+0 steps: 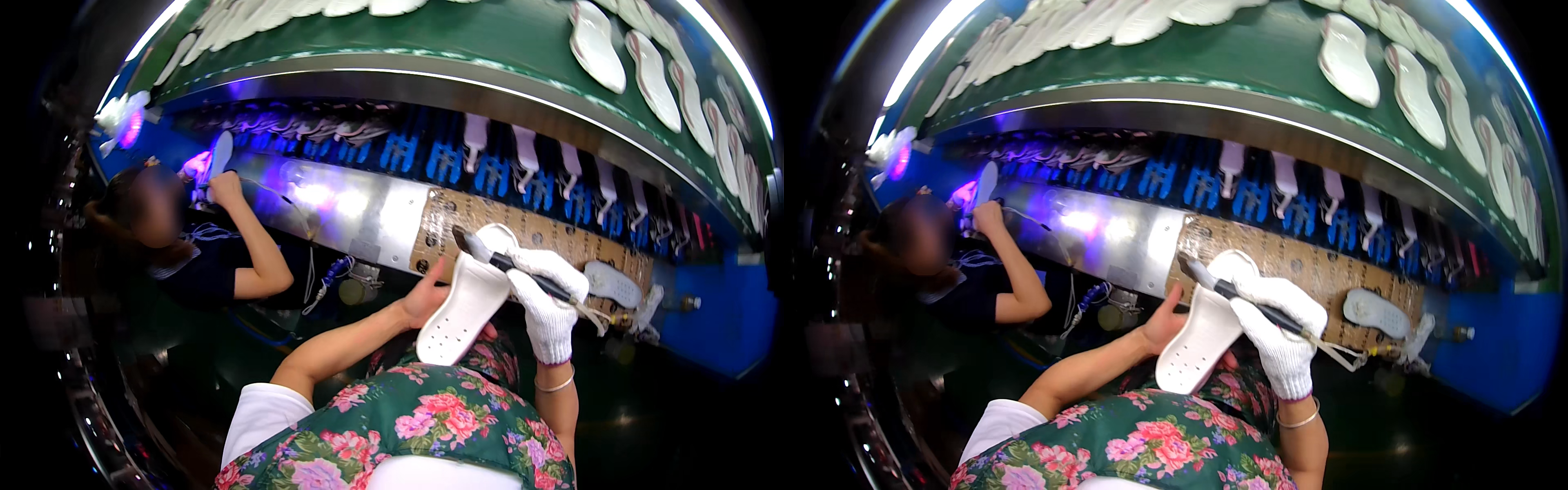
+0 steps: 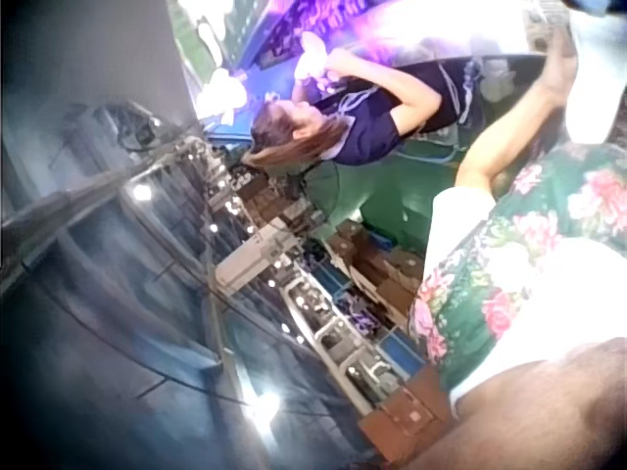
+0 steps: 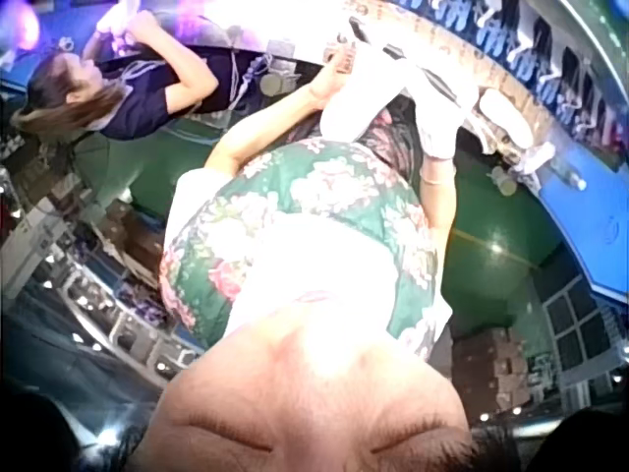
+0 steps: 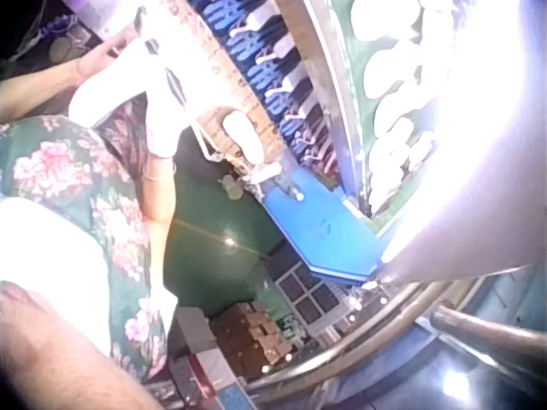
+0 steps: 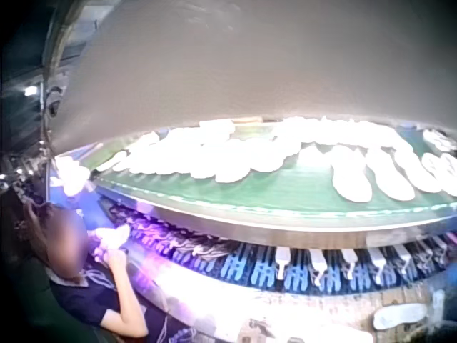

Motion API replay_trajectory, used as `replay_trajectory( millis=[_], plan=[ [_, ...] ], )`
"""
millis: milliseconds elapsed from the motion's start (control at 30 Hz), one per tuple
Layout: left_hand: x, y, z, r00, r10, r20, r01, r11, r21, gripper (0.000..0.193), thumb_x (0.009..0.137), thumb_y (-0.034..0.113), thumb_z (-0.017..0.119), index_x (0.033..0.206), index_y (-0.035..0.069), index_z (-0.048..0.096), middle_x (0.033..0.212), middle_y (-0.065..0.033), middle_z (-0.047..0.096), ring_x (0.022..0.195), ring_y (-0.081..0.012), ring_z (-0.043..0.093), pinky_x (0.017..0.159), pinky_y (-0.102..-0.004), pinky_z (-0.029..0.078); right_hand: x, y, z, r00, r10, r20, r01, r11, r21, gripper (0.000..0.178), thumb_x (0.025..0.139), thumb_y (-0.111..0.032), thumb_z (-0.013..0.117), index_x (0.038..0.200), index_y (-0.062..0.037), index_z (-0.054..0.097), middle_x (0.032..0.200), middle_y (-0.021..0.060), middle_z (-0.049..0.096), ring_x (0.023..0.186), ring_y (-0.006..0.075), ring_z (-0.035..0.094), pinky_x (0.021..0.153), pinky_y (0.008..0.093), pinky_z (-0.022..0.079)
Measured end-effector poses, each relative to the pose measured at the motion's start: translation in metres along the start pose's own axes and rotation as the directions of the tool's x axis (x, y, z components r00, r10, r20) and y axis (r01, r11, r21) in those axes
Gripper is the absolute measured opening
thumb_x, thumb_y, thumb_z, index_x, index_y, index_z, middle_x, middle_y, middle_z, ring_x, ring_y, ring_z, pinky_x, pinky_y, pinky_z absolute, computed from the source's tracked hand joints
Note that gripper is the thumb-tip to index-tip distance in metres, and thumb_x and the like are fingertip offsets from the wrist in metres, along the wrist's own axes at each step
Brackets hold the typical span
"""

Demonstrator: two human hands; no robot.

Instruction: The person repeatedly retrieves shoe soles from an upper conveyor belt and applies liquid to each sole using a brush applicator.

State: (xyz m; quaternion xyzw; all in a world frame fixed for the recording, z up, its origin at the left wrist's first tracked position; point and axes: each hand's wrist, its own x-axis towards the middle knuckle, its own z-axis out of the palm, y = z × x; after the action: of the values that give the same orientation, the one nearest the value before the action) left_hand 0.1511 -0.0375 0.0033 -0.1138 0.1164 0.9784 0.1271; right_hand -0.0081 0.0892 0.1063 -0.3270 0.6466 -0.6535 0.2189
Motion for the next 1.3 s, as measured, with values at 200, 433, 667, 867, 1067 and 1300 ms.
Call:
replay_trajectory(
  millis=[200,433,667,867,1067,1300],
  plan=[
    [0.020,0.024,0.036,0.985,0.154,-0.072,-0.153,0.988,0.023,0.114,0.076,0.090,0.002,0.131,0.003,0.050,0.103,-0.0200,0.064,0.090,-0.0356,0.067,0.081,-0.0475,0.056,0.009,-0.009,0.004,0.973,-0.229,-0.011,0.219,0.943,-0.252,0.023,0.074,0.000,0.077,0.097,-0.0014,0.073,0.089,0.0119,0.071,0.074,0.0197,0.068,0.067,0.0298,0.053],
    [0.043,0.003,0.032,0.925,0.346,-0.154,-0.251,0.865,0.435,0.095,0.088,0.079,0.007,0.145,0.008,0.034,0.129,-0.0142,0.051,0.115,-0.0262,0.053,0.098,-0.0404,0.045,0.022,-0.016,0.011,0.832,-0.554,0.030,0.466,0.669,-0.579,0.026,0.070,0.004,0.075,0.095,-0.0024,0.071,0.086,0.0132,0.070,0.077,0.0278,0.067,0.069,0.0347,0.052],
    [0.036,0.012,0.032,0.966,0.236,-0.104,-0.208,0.950,0.233,0.103,0.081,0.085,0.005,0.142,0.008,0.038,0.103,-0.0167,0.065,0.079,-0.0308,0.069,0.067,-0.0429,0.059,0.002,-0.007,0.000,0.981,-0.186,-0.062,0.181,0.979,-0.090,0.021,0.073,0.005,0.075,0.093,-0.0005,0.071,0.088,0.0136,0.071,0.074,0.0210,0.068,0.067,0.0306,0.053],
    [0.045,0.028,0.034,0.896,0.396,-0.200,-0.270,0.844,0.463,0.094,0.088,0.080,0.012,0.152,0.011,0.024,0.140,-0.0159,0.048,0.123,-0.0304,0.055,0.103,-0.0470,0.046,0.012,-0.010,0.013,0.864,-0.490,0.120,0.496,0.784,-0.373,0.023,0.070,0.003,0.076,0.092,-0.0027,0.071,0.086,0.0138,0.070,0.074,0.0270,0.067,0.066,0.0337,0.052],
    [0.041,0.048,0.013,0.907,0.243,0.342,-0.339,0.905,0.256,0.108,0.080,0.087,0.006,0.144,0.006,0.035,0.116,-0.0202,0.062,0.093,-0.0311,0.068,0.079,-0.0443,0.058,0.015,0.004,0.004,0.914,-0.394,-0.100,0.356,0.894,-0.272,0.021,0.073,0.002,0.075,0.093,-0.0038,0.072,0.090,0.0122,0.072,0.076,0.0252,0.068,0.067,0.0328,0.053],
    [0.047,0.065,0.014,0.904,0.417,0.092,-0.422,0.842,0.335,0.109,0.080,0.089,0.018,0.145,0.003,0.032,0.125,-0.0201,0.057,0.100,-0.0322,0.065,0.086,-0.0464,0.055,0.001,-0.003,0.012,0.915,-0.382,0.127,0.399,0.902,-0.164,0.024,0.070,0.000,0.076,0.094,-0.0060,0.073,0.089,0.0121,0.072,0.075,0.0279,0.068,0.067,0.0345,0.054]
  ],
)
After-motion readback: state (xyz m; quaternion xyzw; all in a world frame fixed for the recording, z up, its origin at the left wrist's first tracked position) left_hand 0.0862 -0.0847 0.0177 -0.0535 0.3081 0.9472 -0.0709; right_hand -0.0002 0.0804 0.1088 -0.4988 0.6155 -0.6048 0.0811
